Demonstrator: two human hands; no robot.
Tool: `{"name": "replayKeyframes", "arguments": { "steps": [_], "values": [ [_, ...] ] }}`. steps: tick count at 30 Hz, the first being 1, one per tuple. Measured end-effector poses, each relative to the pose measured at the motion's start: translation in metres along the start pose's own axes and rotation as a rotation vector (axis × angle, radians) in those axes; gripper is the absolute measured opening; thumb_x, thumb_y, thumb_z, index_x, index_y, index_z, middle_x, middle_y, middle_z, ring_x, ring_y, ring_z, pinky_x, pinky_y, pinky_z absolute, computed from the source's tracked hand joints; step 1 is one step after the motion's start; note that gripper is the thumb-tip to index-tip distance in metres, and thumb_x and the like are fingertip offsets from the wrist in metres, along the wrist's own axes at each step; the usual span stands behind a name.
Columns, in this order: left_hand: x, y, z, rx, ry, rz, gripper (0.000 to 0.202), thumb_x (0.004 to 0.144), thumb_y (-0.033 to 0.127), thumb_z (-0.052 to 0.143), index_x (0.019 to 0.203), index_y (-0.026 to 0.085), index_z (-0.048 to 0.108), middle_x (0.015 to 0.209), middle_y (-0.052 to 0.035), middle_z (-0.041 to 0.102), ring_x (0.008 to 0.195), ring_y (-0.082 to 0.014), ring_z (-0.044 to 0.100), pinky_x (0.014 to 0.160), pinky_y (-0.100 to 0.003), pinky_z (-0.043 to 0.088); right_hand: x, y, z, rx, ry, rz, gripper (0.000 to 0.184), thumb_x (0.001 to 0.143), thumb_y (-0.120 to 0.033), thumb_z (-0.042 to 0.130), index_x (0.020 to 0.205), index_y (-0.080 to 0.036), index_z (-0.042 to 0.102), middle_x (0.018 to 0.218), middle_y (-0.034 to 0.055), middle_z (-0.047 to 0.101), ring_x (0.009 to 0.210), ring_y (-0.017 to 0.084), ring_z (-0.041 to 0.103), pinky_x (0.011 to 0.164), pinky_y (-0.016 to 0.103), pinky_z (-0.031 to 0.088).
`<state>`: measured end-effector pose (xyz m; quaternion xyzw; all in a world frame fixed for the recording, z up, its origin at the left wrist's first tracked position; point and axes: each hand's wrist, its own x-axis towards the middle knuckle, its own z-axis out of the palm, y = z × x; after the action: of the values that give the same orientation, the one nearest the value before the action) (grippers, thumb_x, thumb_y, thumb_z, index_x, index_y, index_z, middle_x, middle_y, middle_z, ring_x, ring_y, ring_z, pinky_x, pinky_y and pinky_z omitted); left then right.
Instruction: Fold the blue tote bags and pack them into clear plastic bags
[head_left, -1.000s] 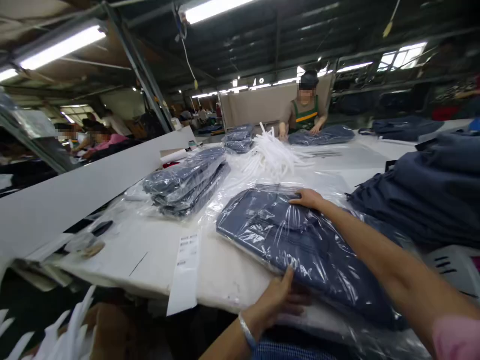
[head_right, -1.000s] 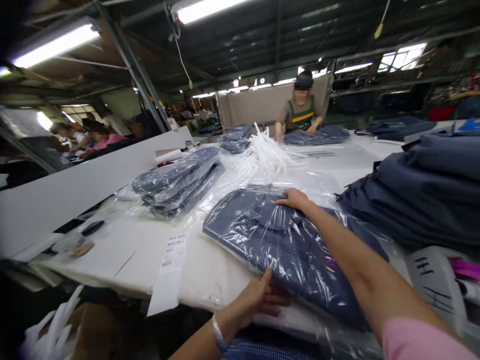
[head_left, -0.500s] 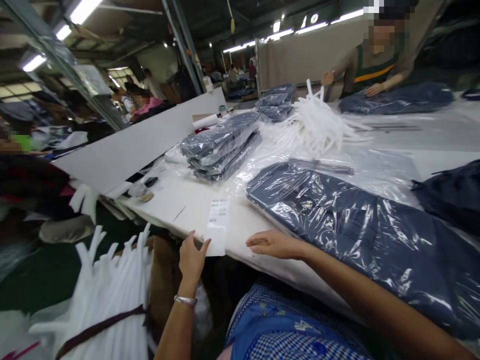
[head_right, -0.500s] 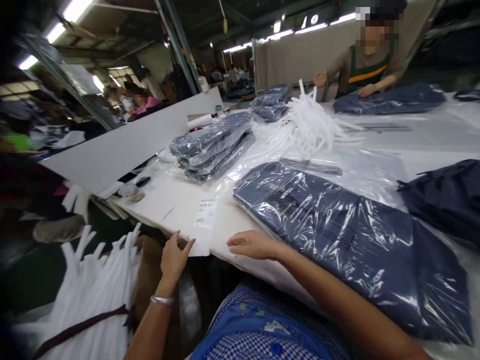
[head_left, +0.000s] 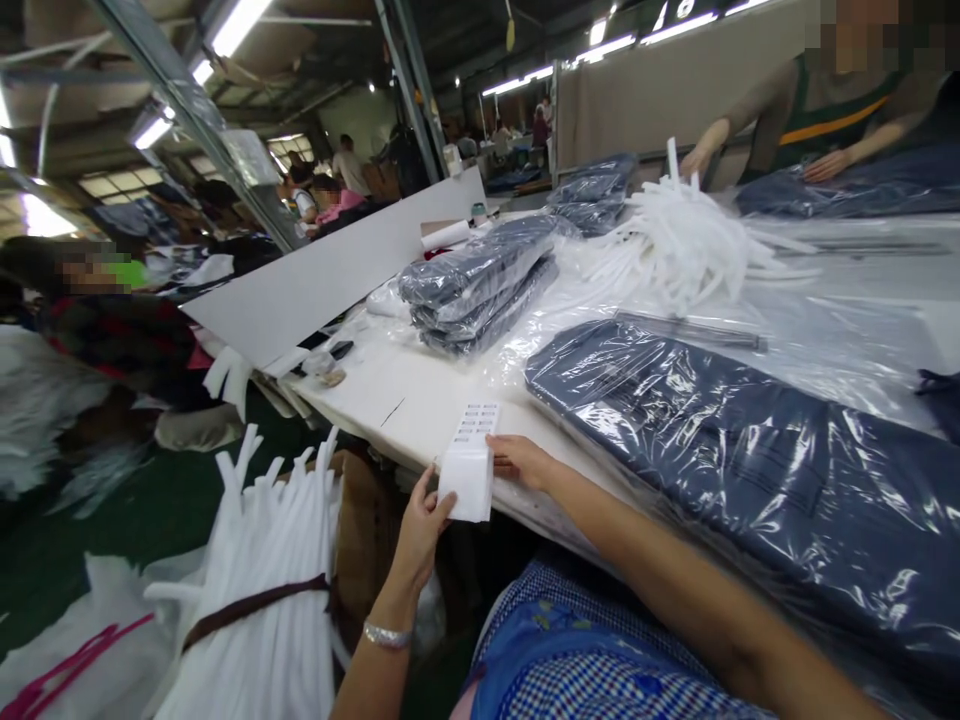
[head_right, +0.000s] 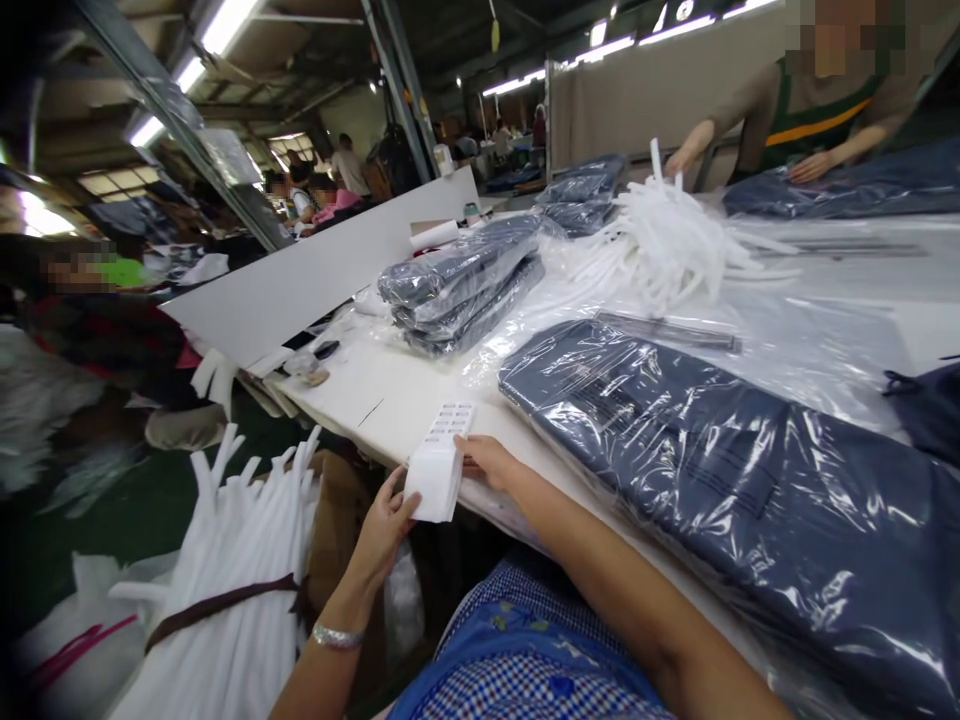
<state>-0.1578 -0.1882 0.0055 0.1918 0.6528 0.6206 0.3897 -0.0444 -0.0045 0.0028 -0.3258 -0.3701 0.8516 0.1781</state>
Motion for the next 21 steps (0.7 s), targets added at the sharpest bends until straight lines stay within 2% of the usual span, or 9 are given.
{"name": "replayKeyframes", "arguments": {
  "steps": [3,5,7,9,11,12,14,16,21],
  "values": [
    [-0.008,-0.003,-0.004,0.126,-0.055,0.006,0.096,0.074,0.045,0.078,0.152,0.017,0.029,0.096,-0.0064,0.073,0.089,-0.0210,0.069,0.080,-0.032,0.055,0.002,0.005,0.002,0.057,0.020,0.047,0.011,0.079,-0.017,0.072,0.088,-0.013,0.068,0.085,0.0090,0.074,0.072,0.018,0.068,0.070,0.031,0.056],
    [-0.007,-0.002,-0.008,0.290,-0.047,0.066,0.088,0.078,0.043,0.074,0.150,0.014,0.032,0.102,-0.0094,0.073,0.095,-0.0233,0.069,0.085,-0.036,0.055,0.003,0.009,0.002,0.063,0.054,0.045,0.011,0.077,-0.010,0.070,0.086,-0.014,0.067,0.086,0.0080,0.075,0.074,0.018,0.069,0.072,0.032,0.057],
    [-0.002,0.003,-0.009,0.535,0.047,0.225,0.073,0.082,0.039,0.070,0.145,0.015,0.043,0.116,-0.0129,0.070,0.105,-0.0261,0.066,0.092,-0.040,0.053,0.004,0.013,0.002,0.069,0.075,0.042,0.014,0.075,-0.006,0.066,0.087,-0.014,0.067,0.089,0.0078,0.075,0.077,0.019,0.069,0.075,0.033,0.058],
    [0.005,0.012,-0.004,0.783,0.183,0.458,0.053,0.086,0.035,0.065,0.135,0.018,0.055,0.127,-0.0123,0.065,0.115,-0.0276,0.061,0.100,-0.044,0.049,0.004,0.015,0.002,0.082,0.081,0.032,0.020,0.075,-0.002,0.062,0.090,-0.014,0.067,0.092,0.0079,0.075,0.081,0.020,0.070,0.077,0.034,0.059],
    [0.013,0.022,0.007,0.929,0.232,0.657,0.038,0.090,0.031,0.061,0.127,0.022,0.062,0.126,-0.0093,0.067,0.117,-0.0260,0.059,0.104,-0.044,0.045,0.004,0.016,0.003,0.100,0.075,0.016,0.024,0.074,-0.001,0.059,0.093,-0.014,0.067,0.096,0.0085,0.075,0.084,0.020,0.071,0.081,0.034,0.059],
    [0.019,0.026,0.014,0.960,0.208,0.714,0.035,0.091,0.029,0.060,0.125,0.023,0.063,0.121,-0.0079,0.069,0.114,-0.0245,0.060,0.104,-0.043,0.046,0.004,0.017,0.004,0.108,0.069,0.006,0.025,0.074,-0.001,0.058,0.093,-0.013,0.067,0.097,0.0088,0.075,0.085,0.020,0.071,0.083,0.035,0.059],
    [0.031,0.029,0.029,0.974,0.118,0.743,0.035,0.091,0.025,0.060,0.126,0.024,0.062,0.112,-0.0059,0.072,0.105,-0.0215,0.064,0.097,-0.038,0.050,0.004,0.018,0.003,0.116,0.060,-0.018,0.026,0.073,-0.001,0.058,0.095,-0.013,0.067,0.099,0.0088,0.075,0.087,0.020,0.071,0.086,0.035,0.058],
    [0.045,0.028,0.041,0.967,0.049,0.702,0.041,0.089,0.022,0.063,0.129,0.025,0.059,0.107,-0.0044,0.073,0.097,-0.0197,0.066,0.090,-0.035,0.054,0.003,0.020,0.002,0.113,0.056,-0.043,0.029,0.072,-0.002,0.060,0.097,-0.014,0.068,0.100,0.0080,0.075,0.088,0.021,0.071,0.089,0.036,0.057],
    [0.065,0.023,0.049,0.919,0.033,0.597,0.052,0.084,0.021,0.069,0.134,0.025,0.055,0.102,-0.0019,0.075,0.086,-0.0171,0.069,0.086,-0.033,0.054,0.002,0.023,-0.004,0.124,0.035,-0.092,0.031,0.070,-0.007,0.065,0.099,-0.016,0.068,0.101,0.0069,0.076,0.089,0.022,0.071,0.091,0.039,0.056]
  ]
}}
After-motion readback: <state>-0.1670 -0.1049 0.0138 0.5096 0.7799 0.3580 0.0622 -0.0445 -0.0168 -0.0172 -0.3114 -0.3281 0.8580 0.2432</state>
